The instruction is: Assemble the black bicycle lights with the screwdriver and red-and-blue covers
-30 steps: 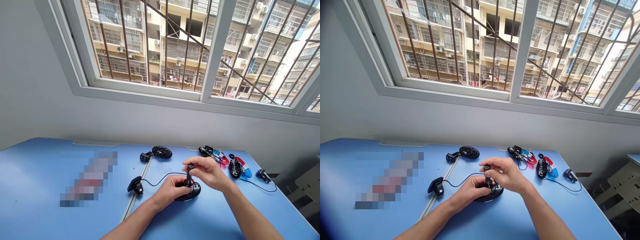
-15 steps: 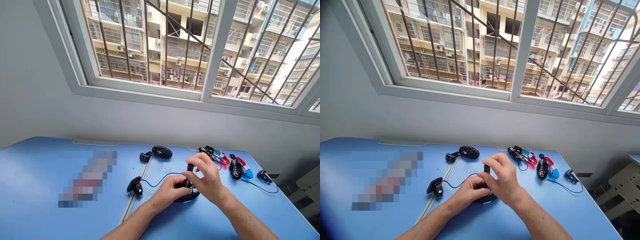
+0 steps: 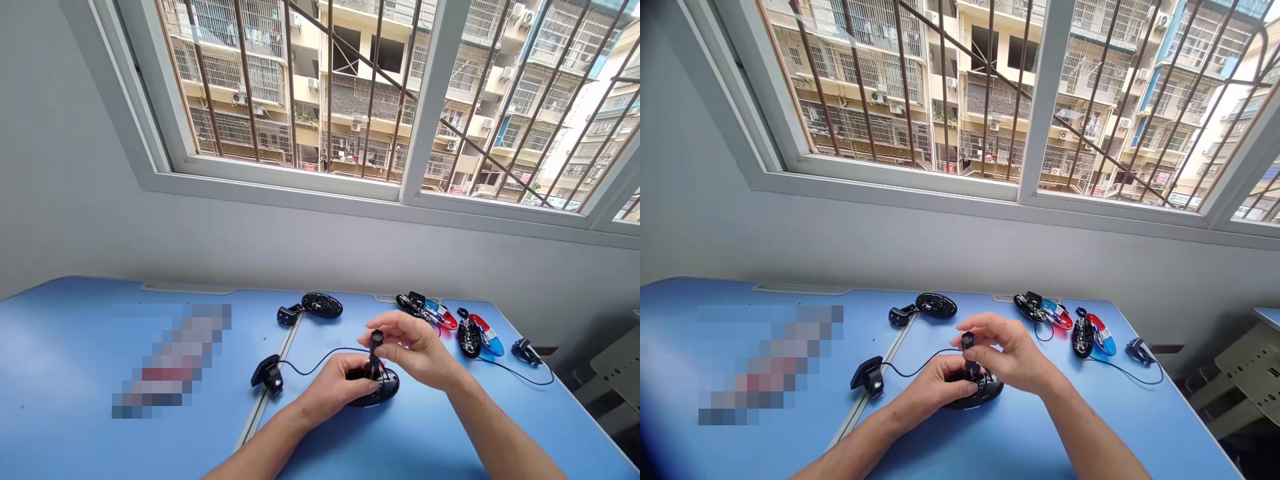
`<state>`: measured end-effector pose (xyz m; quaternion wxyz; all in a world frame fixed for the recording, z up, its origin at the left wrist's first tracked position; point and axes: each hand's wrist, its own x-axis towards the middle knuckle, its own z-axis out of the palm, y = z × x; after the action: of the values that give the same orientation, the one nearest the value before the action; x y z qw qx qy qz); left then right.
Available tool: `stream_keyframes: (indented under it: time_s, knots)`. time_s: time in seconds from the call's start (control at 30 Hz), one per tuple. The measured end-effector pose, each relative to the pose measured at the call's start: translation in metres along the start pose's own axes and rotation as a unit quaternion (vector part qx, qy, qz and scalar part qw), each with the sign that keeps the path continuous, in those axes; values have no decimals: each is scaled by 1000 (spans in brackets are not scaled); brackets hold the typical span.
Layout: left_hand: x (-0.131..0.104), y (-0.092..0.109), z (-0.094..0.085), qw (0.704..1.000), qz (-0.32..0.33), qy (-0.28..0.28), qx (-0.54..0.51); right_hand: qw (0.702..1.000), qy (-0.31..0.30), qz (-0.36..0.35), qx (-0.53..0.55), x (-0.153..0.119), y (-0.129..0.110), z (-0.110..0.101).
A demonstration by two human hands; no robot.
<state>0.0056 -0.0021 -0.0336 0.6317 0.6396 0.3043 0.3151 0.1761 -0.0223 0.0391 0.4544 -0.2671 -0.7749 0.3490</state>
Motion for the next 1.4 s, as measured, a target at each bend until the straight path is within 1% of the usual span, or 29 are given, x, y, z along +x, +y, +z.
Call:
stream_keyframes:
  time_s: [0.07, 0.13, 0.23, 0.3, 0.37, 0.43, 0.57, 0.63, 0.67, 0.73, 0.83, 0.9, 0.93, 1.0, 1.1, 1.2, 1.3, 1.4]
  knots:
    - [0, 0, -1, 1000, 2, 0, -1, 1000, 15, -8, -25, 0, 0, 2]
    - [1, 0, -1, 1000, 9, 2, 9, 991, 51, -57, -107, 0, 0, 6]
    - [1, -1, -1, 999, 22, 11, 37, 958, 104, -136, -229, 0, 0, 12]
    - [1, -1, -1, 999, 22, 15, 46, 943, 137, -153, -264, 0, 0, 14]
    - [1, 0, -1, 999, 19, 13, 47, 943, 148, -149, -259, 0, -2, 13]
    - [0, 2, 0, 999, 16, 10, 39, 955, 128, -137, -230, 0, -4, 11]
    - [-1, 3, 1, 1000, 9, 0, 21, 986, 46, -84, -135, -3, -10, 4]
    - [0, 2, 0, 1000, 10, -9, 18, 992, 23, -54, -108, -4, -12, 2]
    - [0, 1, 0, 1000, 12, -12, 19, 992, 22, -49, -112, -4, -12, 2]
    - [0, 0, -1, 999, 23, -11, 26, 985, 36, -67, -152, -4, -12, 4]
    - [1, -4, -2, 999, 38, -3, 39, 962, 78, -120, -233, -3, -11, 9]
    - [1, -5, -2, 999, 33, 1, 40, 951, 104, -130, -261, -2, -10, 10]
    - [1, -5, -2, 999, 30, 2, 39, 950, 110, -129, -261, -2, -10, 11]
    - [1, -5, -2, 999, 30, 2, 32, 957, 101, -124, -242, -2, -9, 10]
    - [1, -3, -2, 999, 31, -2, 24, 970, 62, -115, -205, -4, -8, 6]
    - [1, -3, -3, 999, 26, -6, 20, 976, 32, -98, -191, -5, -9, 3]
    - [1, -4, -3, 999, 25, -6, 29, 975, 17, -106, -197, -6, -12, 4]
    - [1, -4, -3, 999, 25, -8, 42, 964, 25, -133, -227, -5, -15, 8]
